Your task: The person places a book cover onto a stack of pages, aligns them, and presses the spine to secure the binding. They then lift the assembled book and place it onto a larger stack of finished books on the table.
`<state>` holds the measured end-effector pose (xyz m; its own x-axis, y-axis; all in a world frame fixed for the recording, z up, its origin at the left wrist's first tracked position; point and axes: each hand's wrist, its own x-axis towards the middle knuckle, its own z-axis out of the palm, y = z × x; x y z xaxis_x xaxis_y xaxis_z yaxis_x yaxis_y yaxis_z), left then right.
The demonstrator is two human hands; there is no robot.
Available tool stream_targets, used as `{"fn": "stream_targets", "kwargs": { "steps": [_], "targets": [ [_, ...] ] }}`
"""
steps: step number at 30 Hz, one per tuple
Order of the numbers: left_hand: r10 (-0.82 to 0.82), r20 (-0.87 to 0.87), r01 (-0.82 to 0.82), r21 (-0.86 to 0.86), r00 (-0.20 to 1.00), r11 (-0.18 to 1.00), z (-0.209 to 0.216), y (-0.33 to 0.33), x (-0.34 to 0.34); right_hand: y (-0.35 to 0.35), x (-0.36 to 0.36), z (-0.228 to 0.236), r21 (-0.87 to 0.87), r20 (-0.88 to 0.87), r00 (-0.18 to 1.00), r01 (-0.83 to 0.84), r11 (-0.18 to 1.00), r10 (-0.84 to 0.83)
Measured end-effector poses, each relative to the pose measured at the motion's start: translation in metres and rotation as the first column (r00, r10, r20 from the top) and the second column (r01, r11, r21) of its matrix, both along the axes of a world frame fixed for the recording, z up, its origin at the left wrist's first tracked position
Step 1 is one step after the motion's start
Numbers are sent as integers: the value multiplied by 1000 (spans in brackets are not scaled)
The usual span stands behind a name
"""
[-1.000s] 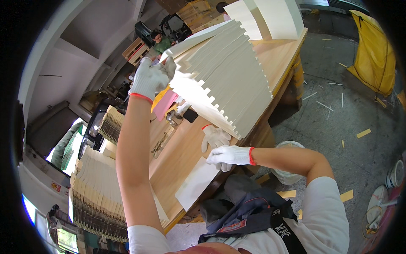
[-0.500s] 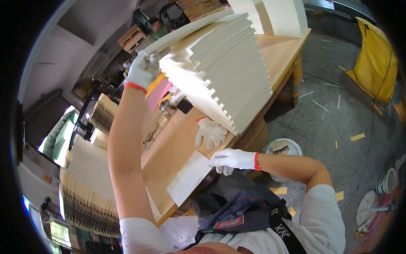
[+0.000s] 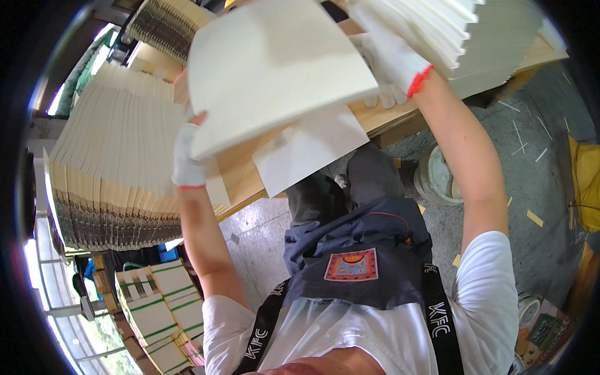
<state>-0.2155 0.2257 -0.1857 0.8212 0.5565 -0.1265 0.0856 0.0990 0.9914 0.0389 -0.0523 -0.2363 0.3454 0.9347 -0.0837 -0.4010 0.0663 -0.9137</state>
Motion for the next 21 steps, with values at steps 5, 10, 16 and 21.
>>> {"fn": "stream_targets", "kwargs": {
  "steps": [5, 10, 16, 21],
  "targets": [
    [107, -345, -172, -163, 933, 971, -101, 48, -35, 67, 6, -69, -595, 395, 912, 165, 786, 108],
    [39, -147, -72, -224, 988, 972, -143, 45, -37, 70, -30, -13, -608, 538, 823, 230, 760, 181],
    [106, -431, -35, 171, 896, 985, -136, 29, -37, 76, -25, -36, -585, 688, 678, 308, 750, 259],
    [452, -401, 164, 864, 797, 477, -122, -8, -55, 70, -24, -93, -317, 935, 328, 597, 737, 136]
  ]
}}
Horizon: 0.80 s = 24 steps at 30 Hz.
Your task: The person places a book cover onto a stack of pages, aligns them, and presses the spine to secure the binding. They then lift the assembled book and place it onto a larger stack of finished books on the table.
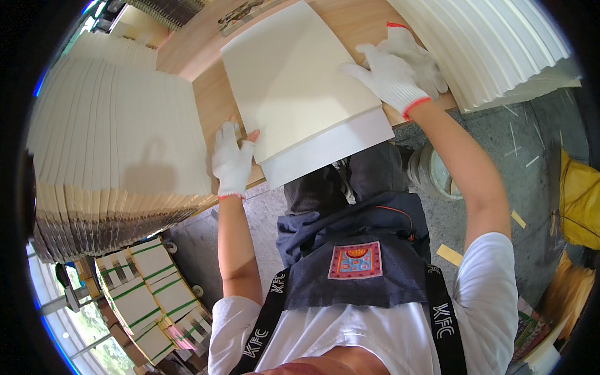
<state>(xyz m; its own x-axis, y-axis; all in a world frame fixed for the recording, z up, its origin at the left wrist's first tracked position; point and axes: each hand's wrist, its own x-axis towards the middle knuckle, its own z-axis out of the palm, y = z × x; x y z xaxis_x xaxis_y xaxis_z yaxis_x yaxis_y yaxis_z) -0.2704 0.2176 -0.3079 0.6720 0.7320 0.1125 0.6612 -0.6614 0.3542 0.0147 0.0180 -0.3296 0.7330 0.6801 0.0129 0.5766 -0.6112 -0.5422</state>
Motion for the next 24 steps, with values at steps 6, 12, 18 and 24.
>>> {"fn": "stream_targets", "kwargs": {
  "steps": [6, 12, 18, 24],
  "targets": [
    [-155, 184, 125, 167, 971, 978, -42, -29, -47, -70, -37, -2, -59, 379, 915, -122, 991, 135],
    [-201, 122, 175, 196, 972, 965, -38, -35, -46, -71, -64, -23, -30, 308, 944, -117, 993, 120],
    [-185, 81, 169, 173, 979, 970, -39, -35, -48, -72, -63, -21, -49, 257, 958, -123, 991, 131],
    [-157, 50, 148, 156, 986, 977, -42, -32, -48, -71, -61, -25, -46, 253, 959, -120, 992, 127]
  ]
}}
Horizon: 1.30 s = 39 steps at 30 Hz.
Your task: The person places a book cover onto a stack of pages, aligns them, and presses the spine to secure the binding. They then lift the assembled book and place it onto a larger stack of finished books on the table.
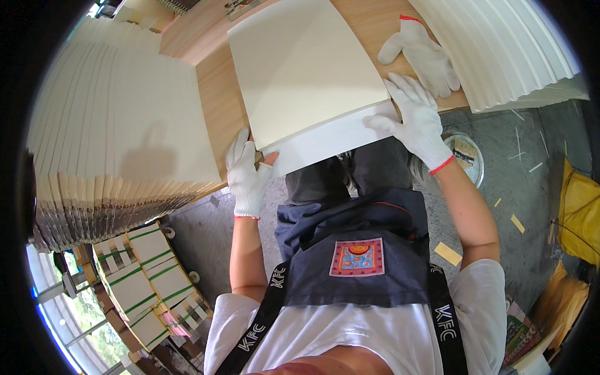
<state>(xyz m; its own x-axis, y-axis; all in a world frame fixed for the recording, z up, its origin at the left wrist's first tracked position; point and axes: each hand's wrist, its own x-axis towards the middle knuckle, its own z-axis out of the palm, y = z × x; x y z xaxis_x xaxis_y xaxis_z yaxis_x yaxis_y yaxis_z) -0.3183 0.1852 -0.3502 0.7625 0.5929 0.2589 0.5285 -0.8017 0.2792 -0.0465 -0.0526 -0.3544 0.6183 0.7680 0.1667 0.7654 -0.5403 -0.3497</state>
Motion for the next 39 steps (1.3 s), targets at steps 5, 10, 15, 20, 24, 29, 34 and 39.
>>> {"fn": "stream_targets", "kwargs": {
  "steps": [5, 10, 15, 20, 24, 29, 34, 39],
  "targets": [
    [-7, -18, 8, 26, 1000, 1000, -2, 1, 0, 1, -3, 4, -7, -12, 1000, 17, 1000, -17],
    [-14, -27, 15, 38, 1000, 999, 3, -1, 0, 1, -3, 4, 9, -6, 1000, 3, 1000, -3],
    [-5, -57, 7, 24, 998, 1000, 7, -2, 2, 0, -2, 2, 25, 14, 1000, 1, 1000, -1],
    [12, 23, -13, 50, 1000, 999, 3, -6, 4, -1, -2, 1, 15, 25, 1000, 9, 1000, -10],
    [5, 55, -6, 21, 998, 1000, 1, -6, 2, 0, -2, 0, 6, 22, 1000, 17, 1000, -17],
    [-10, 79, 2, 108, 997, 994, -5, -4, 1, 0, -2, 1, 1, 5, 1000, 15, 1000, -15],
    [-49, 94, 42, 68, 994, 997, 0, -5, 1, 2, -6, 5, 27, -28, 999, 30, 999, -29],
    [-36, 70, 34, 30, 997, 999, -1, -5, 1, -1, -4, 4, 35, -22, 1000, 2, 999, -2]
  ]
}}
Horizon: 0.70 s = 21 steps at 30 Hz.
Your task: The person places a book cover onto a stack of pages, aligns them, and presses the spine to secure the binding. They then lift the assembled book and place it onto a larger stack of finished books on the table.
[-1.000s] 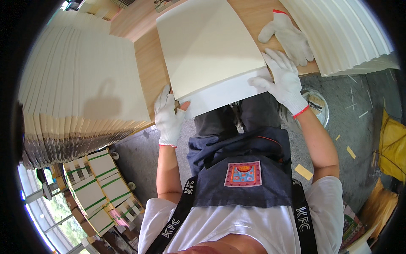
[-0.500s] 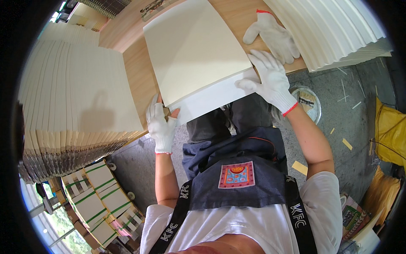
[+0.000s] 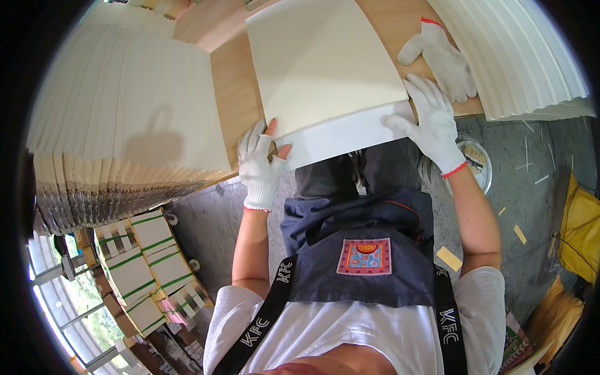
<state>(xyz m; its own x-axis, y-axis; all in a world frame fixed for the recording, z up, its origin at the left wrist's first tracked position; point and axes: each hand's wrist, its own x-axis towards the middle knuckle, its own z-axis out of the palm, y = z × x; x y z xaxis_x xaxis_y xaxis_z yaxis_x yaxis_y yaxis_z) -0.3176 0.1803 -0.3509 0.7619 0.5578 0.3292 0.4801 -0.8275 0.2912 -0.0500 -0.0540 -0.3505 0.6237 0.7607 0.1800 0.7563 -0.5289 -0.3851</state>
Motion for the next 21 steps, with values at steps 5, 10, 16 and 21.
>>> {"fn": "stream_targets", "kwargs": {
  "steps": [5, 10, 16, 21],
  "targets": [
    [91, 118, -81, -86, 989, 993, 0, -7, 2, 1, 2, -1, 9, 21, 1000, -9, 1000, 9],
    [27, 87, -24, -41, 996, 999, -8, 2, -1, 2, 3, 0, -23, 28, 1000, -2, 1000, 3],
    [18, 106, -13, -53, 994, 999, -3, -1, 1, 1, 3, -3, -3, 64, 998, 2, 1000, -2],
    [11, 100, -6, -46, 995, 999, -2, 0, 2, 0, 4, -7, 3, 85, 996, 5, 1000, -6]
  ]
}}
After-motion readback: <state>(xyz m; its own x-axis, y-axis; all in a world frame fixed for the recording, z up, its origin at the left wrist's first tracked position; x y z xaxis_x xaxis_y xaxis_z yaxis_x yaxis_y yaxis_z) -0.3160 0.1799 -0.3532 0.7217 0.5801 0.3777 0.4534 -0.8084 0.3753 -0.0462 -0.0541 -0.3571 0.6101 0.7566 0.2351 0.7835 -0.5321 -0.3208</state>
